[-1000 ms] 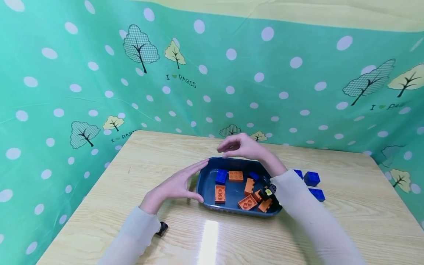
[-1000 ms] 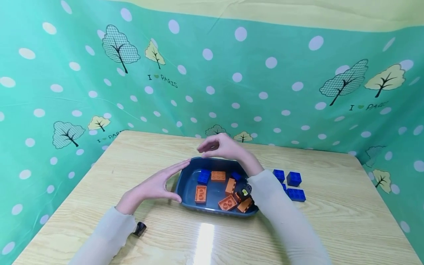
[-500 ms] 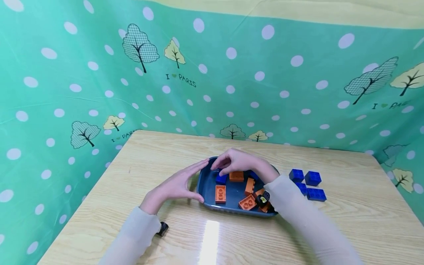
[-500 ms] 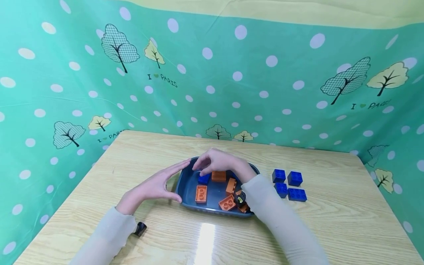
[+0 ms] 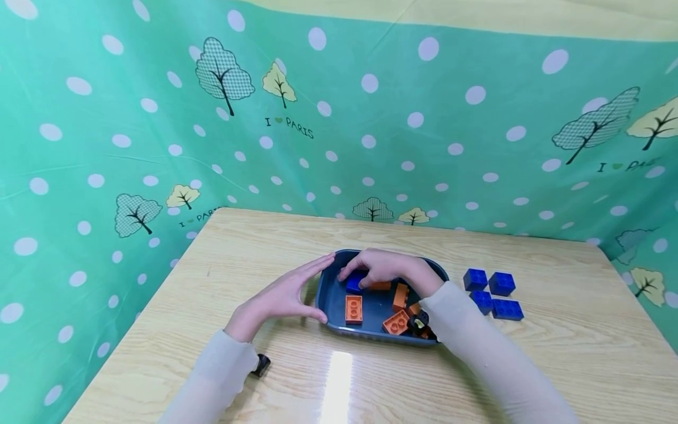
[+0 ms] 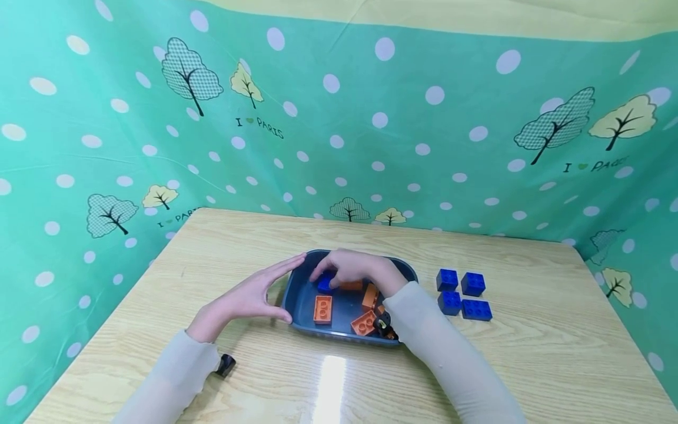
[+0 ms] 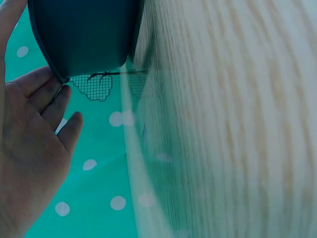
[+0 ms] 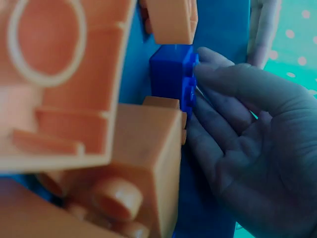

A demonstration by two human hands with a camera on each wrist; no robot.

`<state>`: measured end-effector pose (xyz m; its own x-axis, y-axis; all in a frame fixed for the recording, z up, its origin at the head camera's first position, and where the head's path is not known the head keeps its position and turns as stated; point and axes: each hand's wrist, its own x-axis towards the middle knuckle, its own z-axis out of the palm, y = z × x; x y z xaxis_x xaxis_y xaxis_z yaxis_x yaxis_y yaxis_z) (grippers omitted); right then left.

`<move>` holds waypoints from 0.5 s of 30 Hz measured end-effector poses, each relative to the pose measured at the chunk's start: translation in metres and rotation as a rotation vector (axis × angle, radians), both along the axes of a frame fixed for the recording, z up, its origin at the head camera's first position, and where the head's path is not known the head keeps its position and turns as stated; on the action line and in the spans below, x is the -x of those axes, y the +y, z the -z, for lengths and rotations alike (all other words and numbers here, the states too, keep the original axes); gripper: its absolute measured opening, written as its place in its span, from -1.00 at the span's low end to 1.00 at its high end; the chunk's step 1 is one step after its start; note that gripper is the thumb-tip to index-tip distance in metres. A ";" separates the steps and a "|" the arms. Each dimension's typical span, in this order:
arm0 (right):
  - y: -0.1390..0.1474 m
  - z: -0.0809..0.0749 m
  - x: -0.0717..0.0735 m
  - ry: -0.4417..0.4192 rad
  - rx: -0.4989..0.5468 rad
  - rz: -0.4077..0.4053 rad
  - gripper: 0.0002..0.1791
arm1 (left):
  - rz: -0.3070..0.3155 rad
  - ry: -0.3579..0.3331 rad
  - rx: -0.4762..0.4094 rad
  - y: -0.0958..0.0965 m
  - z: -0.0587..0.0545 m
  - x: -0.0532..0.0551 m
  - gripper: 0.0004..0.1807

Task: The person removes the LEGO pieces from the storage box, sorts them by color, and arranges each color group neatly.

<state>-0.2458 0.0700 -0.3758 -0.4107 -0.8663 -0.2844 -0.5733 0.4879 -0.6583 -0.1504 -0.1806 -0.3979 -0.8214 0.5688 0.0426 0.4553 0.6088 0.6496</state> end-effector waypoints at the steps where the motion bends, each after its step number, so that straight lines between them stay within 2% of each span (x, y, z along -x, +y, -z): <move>1: 0.000 0.000 -0.001 0.017 -0.013 0.002 -0.52 | -0.001 0.001 0.000 0.000 0.000 0.000 0.25; 7: -0.003 0.000 -0.002 0.078 -0.056 0.029 -0.59 | -0.002 0.009 0.021 0.000 -0.001 0.000 0.25; 15: -0.008 0.003 -0.006 0.158 -0.043 0.055 -0.68 | -0.006 0.008 0.019 0.000 -0.002 -0.001 0.24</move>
